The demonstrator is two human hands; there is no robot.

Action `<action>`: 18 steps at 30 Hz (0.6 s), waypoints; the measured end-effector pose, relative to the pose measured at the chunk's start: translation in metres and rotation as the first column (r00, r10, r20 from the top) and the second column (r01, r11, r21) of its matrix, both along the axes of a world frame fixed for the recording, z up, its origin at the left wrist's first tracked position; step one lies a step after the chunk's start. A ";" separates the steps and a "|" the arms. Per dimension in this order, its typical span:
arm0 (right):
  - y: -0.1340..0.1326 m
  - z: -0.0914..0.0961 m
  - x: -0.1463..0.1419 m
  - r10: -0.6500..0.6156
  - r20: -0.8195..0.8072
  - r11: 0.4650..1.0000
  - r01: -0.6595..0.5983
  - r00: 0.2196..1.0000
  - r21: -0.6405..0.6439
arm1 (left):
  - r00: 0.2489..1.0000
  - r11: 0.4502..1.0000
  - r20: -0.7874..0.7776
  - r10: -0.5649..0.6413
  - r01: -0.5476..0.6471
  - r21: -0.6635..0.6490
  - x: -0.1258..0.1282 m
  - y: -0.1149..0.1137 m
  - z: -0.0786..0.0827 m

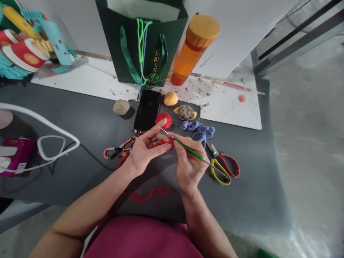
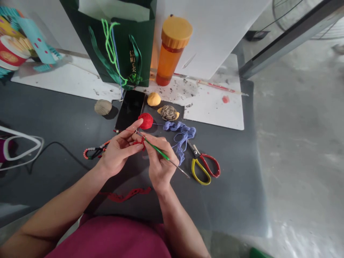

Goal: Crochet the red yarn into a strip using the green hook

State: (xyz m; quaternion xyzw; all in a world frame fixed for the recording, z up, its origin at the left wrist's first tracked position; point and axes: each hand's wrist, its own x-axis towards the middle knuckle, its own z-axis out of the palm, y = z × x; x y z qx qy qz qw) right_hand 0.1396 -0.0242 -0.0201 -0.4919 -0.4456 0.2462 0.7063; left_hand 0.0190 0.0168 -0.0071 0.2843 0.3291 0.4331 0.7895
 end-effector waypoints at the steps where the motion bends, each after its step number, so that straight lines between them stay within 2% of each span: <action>1: 0.000 -0.001 0.000 0.013 -0.038 1.000 -0.014 0.999 -0.015 | 1.000 1.000 0.006 0.005 -0.005 -0.006 0.000 0.000 0.001; 3: 0.000 -0.001 0.002 0.023 -0.058 0.998 -0.026 0.998 -0.062 | 1.000 1.000 0.014 0.014 -0.013 -0.018 0.000 0.001 0.002; 8: -0.001 0.005 0.006 -0.015 0.067 0.977 0.029 0.998 -0.210 | 0.999 0.999 -0.014 0.036 -0.037 -0.029 -0.002 0.003 0.002; 11: -0.002 0.007 0.008 -0.003 0.071 0.969 0.021 0.997 -0.248 | 0.999 0.999 -0.033 0.035 -0.036 -0.024 -0.005 0.005 0.001; 15: 0.002 0.003 0.011 0.046 -0.112 0.970 -0.071 0.993 -0.233 | 1.000 0.999 -0.002 -0.022 0.022 -0.032 -0.007 0.007 -0.001; 18: 0.006 0.000 0.013 0.115 -0.282 0.961 -0.179 0.953 -0.213 | 0.996 0.996 0.036 -0.079 0.081 -0.040 -0.008 0.008 -0.001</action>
